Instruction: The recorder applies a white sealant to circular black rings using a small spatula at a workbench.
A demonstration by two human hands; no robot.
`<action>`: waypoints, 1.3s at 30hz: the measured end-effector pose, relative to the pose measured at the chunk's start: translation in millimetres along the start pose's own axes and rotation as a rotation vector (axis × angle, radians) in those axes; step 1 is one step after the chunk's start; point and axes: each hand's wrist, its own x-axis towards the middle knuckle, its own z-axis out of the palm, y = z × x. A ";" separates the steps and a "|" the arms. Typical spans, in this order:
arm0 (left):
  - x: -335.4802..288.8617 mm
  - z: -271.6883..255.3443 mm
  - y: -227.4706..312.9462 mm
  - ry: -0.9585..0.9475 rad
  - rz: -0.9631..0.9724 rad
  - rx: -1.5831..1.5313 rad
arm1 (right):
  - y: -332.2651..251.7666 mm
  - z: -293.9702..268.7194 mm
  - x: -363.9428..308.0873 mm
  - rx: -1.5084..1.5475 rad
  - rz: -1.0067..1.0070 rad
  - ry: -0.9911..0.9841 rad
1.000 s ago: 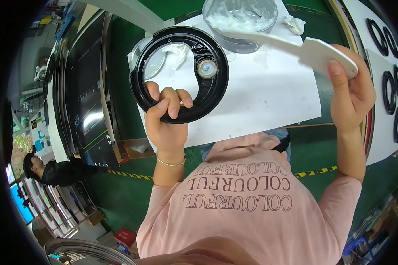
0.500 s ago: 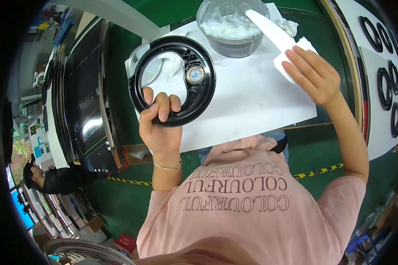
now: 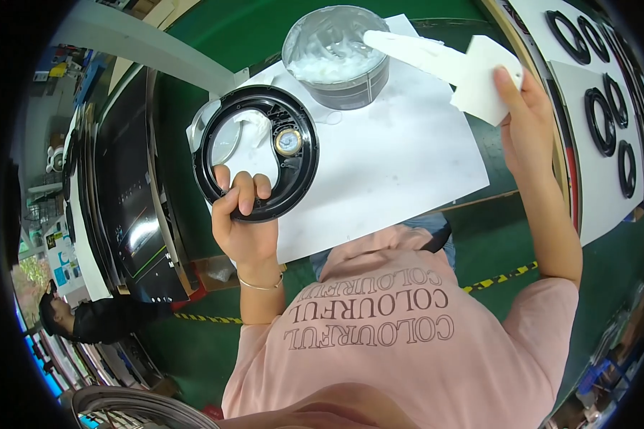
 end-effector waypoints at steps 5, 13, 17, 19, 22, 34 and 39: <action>-3.1 -1.4 1.4 0.023 -0.001 -0.012 | 2.3 15.4 10.9 0.005 0.197 -0.074; -2.8 -1.9 1.8 0.036 0.004 -0.024 | 8.2 40.0 34.6 0.008 0.161 -0.106; -1.7 -3.8 2.4 0.044 0.014 0.003 | 7.0 41.8 32.3 -0.132 -0.058 -0.115; -1.4 -3.6 2.5 0.065 0.020 0.004 | 12.1 33.2 32.8 -0.417 -0.462 -0.149; 0.1 -5.0 0.8 0.064 0.017 -0.006 | 7.4 30.5 50.4 -0.746 -1.216 -0.465; 1.0 -4.4 5.1 0.067 0.034 -0.012 | 43.5 -25.7 22.1 -1.016 -1.387 -0.534; 2.7 -0.5 3.2 0.056 0.031 0.003 | 29.0 -37.6 3.6 -0.671 -1.077 0.015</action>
